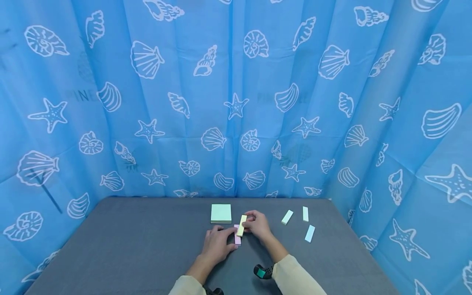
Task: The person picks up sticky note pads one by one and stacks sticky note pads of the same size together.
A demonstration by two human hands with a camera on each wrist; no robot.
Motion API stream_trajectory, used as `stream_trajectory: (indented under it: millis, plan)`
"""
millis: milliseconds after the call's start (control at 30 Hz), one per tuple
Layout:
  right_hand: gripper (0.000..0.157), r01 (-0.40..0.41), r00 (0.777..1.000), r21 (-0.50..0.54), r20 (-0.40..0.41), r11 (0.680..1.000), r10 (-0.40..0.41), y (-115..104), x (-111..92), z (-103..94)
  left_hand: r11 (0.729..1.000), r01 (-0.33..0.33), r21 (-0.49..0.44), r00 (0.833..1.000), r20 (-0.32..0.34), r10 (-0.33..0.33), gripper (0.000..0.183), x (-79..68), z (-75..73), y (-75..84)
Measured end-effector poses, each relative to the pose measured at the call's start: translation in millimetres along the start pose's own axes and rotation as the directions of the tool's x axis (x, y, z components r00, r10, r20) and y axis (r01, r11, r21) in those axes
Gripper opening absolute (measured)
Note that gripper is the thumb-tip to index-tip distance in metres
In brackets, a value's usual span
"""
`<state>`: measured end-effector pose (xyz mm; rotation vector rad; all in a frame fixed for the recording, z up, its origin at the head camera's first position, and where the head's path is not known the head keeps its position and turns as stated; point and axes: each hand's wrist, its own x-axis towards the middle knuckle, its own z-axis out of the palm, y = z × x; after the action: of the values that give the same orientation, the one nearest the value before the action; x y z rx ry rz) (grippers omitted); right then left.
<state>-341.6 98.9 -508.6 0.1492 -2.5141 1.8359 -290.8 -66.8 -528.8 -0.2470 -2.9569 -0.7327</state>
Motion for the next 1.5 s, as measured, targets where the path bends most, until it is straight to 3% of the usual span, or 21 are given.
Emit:
stream_trajectory:
  millis: [333, 633, 967, 1300, 1500]
  plan:
    - [0.028, 0.031, 0.999, -0.126, -0.006, 0.992, -0.032, 3.2, 7.8, 9.8, 0.999, -0.052, 0.006, 0.999, -0.007, 0.053, 0.049, -1.8, -1.2, -0.1]
    - [0.017, 0.043, 0.998, -0.24, 0.062, 0.97, -0.029, 1.0, 11.2, 11.6, 0.996, -0.092, -0.014, 0.996, -0.006, 0.092, 0.043, -1.9, 0.6, -3.2]
    - [0.009, 0.014, 0.988, -0.302, 0.152, 0.953, 0.033, -5.2, 11.2, 7.4, 0.995, -0.095, -0.012, 0.995, -0.012, 0.095, 0.041, -3.2, -1.2, -1.9]
    - [0.009, 0.038, 0.969, -0.305, 0.243, 0.952, 0.04, -10.0, 10.0, 3.2, 0.994, -0.106, -0.002, 0.994, 0.0, 0.106, 0.044, -2.6, -2.6, -2.2]
    - [0.008, 0.039, 0.968, -0.318, 0.247, 0.947, 0.043, -10.3, 10.2, 3.4, 0.995, -0.104, 0.0, 0.995, 0.002, 0.104, 0.045, -1.3, -2.0, -3.3]
